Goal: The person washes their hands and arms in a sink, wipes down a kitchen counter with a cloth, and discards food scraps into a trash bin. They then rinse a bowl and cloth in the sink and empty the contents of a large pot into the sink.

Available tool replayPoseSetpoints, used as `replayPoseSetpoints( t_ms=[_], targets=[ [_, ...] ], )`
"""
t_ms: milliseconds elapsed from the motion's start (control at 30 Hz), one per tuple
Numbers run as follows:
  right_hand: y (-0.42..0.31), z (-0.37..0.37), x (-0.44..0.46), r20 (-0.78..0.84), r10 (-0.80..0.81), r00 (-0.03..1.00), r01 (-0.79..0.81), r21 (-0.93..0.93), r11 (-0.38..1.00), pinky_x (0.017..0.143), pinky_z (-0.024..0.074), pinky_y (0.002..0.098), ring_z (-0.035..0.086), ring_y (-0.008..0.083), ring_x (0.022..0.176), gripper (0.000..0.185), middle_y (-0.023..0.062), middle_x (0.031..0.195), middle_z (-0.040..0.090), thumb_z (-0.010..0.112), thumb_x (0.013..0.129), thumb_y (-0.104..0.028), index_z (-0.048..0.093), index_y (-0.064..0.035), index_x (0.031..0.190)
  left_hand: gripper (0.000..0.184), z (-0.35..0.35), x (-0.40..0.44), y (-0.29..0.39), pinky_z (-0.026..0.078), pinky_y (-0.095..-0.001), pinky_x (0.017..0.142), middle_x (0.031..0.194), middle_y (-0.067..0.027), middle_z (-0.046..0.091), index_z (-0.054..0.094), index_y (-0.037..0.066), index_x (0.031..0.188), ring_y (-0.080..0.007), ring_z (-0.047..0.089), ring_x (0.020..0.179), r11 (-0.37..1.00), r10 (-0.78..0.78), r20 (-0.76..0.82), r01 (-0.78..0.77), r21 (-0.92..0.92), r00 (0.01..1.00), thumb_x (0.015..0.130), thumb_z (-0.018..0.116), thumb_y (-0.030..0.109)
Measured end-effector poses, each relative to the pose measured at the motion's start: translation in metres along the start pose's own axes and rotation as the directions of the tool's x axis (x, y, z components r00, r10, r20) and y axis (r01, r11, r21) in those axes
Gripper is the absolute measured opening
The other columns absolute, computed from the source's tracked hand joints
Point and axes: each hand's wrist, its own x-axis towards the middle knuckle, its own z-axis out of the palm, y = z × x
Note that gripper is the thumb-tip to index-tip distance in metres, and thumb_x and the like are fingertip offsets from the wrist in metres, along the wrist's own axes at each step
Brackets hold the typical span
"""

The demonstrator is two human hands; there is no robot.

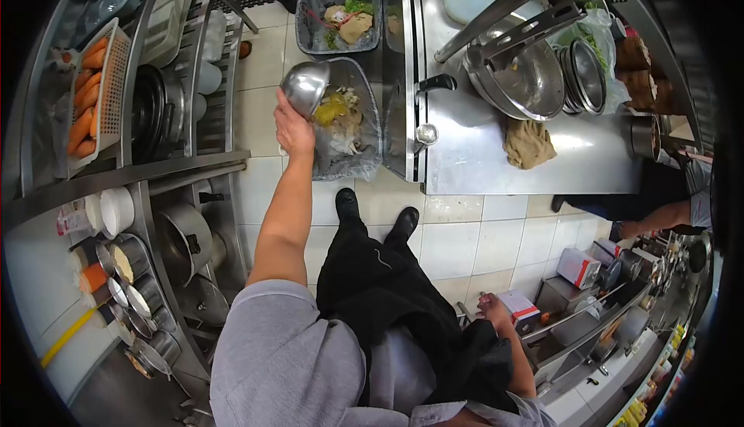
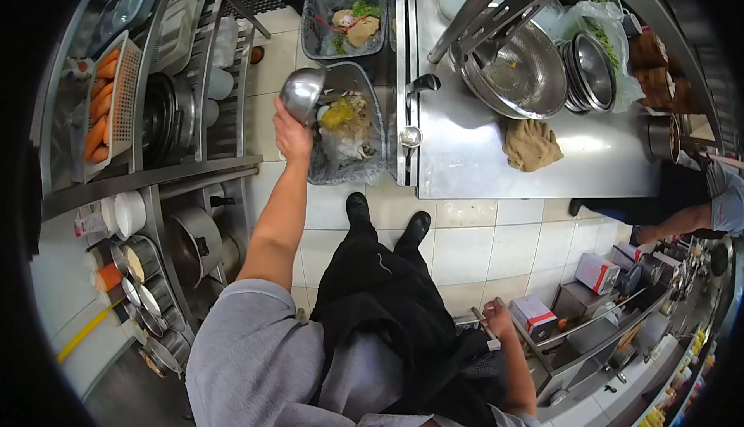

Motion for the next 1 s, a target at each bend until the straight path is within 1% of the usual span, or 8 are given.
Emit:
replayPoseSetpoints(
  t_ms=[167,233,400,567,600,733,867,1000],
  targets=[
    [-0.061,0.045,-0.024,-0.016,0.056,0.998,-0.054,0.096,0.994,0.054,0.0466,0.0293,0.065,0.0172,0.073,0.016,0.0068,0.089,0.061,0.054,0.093,-0.014,0.053,-0.0054,0.106,0.091,0.063,-0.071,-0.040,0.046,-0.0464,0.089,0.121,-0.0214,0.050,0.013,0.018,0.148,-0.0390,0.054,0.110,0.989,-0.132,-0.097,0.124,-0.079,0.987,0.076,0.066,0.005],
    [-0.058,0.054,-0.029,0.121,0.000,0.993,-0.025,0.203,0.979,0.057,0.0463,0.0278,0.059,0.0147,0.071,0.019,0.0047,0.088,0.056,0.052,0.093,-0.012,0.049,-0.0070,0.111,0.082,0.098,-0.118,-0.076,0.046,-0.0466,0.089,0.124,-0.0238,0.049,0.008,0.019,0.149,-0.0399,0.056,0.109,0.887,-0.456,0.455,0.353,0.296,0.765,0.085,0.058,0.012],
    [-0.006,0.033,-0.026,0.064,-0.191,0.979,0.192,-0.009,0.981,0.062,0.0459,0.0277,0.060,0.0157,0.074,0.022,0.0029,0.092,0.057,0.051,0.090,-0.008,0.050,-0.0066,0.112,0.087,0.064,-0.114,-0.053,0.050,-0.0483,0.082,0.116,-0.0257,0.049,0.010,0.013,0.147,-0.0435,0.060,0.095,0.963,-0.267,0.367,0.231,0.139,0.891,0.079,0.065,0.010],
    [-0.096,0.040,-0.045,-0.047,-0.055,0.997,0.052,-0.054,0.997,0.072,0.0512,0.0326,0.063,0.0195,0.082,0.020,0.0140,0.091,0.061,0.053,0.088,-0.007,0.053,-0.0020,0.108,0.077,0.052,-0.113,-0.064,0.049,-0.0497,0.082,0.117,-0.0243,0.049,0.017,0.015,0.144,-0.0439,0.060,0.095,0.996,-0.074,0.189,0.081,-0.032,0.979,0.081,0.060,0.008],
    [-0.114,0.044,-0.045,-0.008,-0.102,0.995,0.098,-0.194,0.976,0.072,0.0512,0.0330,0.063,0.0210,0.084,0.021,0.0154,0.092,0.061,0.054,0.089,-0.009,0.052,-0.0012,0.108,0.072,0.060,-0.118,-0.074,0.049,-0.0498,0.084,0.120,-0.0235,0.050,0.022,0.016,0.142,-0.0432,0.059,0.098,0.982,-0.189,0.423,0.160,0.103,0.886,0.082,0.061,0.010],
    [-0.177,0.056,-0.023,0.104,-0.393,0.914,0.393,-0.475,0.787,0.074,0.0507,0.0356,0.063,0.0299,0.088,0.022,0.0155,0.098,0.063,0.056,0.090,-0.016,0.054,-0.0004,0.106,0.064,0.071,-0.124,-0.105,0.049,-0.0490,0.086,0.127,-0.0242,0.047,0.029,0.016,0.139,-0.0429,0.060,0.098,0.943,-0.304,0.591,0.149,0.296,0.747,0.083,0.059,0.010],
    [-0.283,0.080,-0.027,0.200,-0.630,0.751,0.628,-0.513,0.586,0.075,0.0488,0.0397,0.061,0.0356,0.089,0.023,0.0172,0.098,0.063,0.056,0.089,-0.017,0.055,-0.0004,0.105,0.042,-0.007,-0.106,-0.084,0.048,-0.0420,0.088,0.122,-0.0235,0.055,0.048,0.009,0.124,-0.0387,0.060,0.103,0.957,-0.130,0.510,0.243,-0.160,0.850,0.083,0.057,0.008],
    [-0.376,0.107,-0.050,0.300,-0.791,0.534,0.797,-0.490,0.353,0.079,0.0509,0.0382,0.062,0.0304,0.091,0.046,0.0159,0.110,0.060,0.060,0.087,-0.014,0.045,-0.0066,0.129,0.033,-0.047,-0.097,-0.083,0.045,-0.0340,0.090,0.111,-0.0171,0.064,0.056,0.003,0.115,-0.0270,0.059,0.107,0.729,0.050,0.507,0.315,-0.607,0.861,0.082,0.055,0.001]
  ],
)
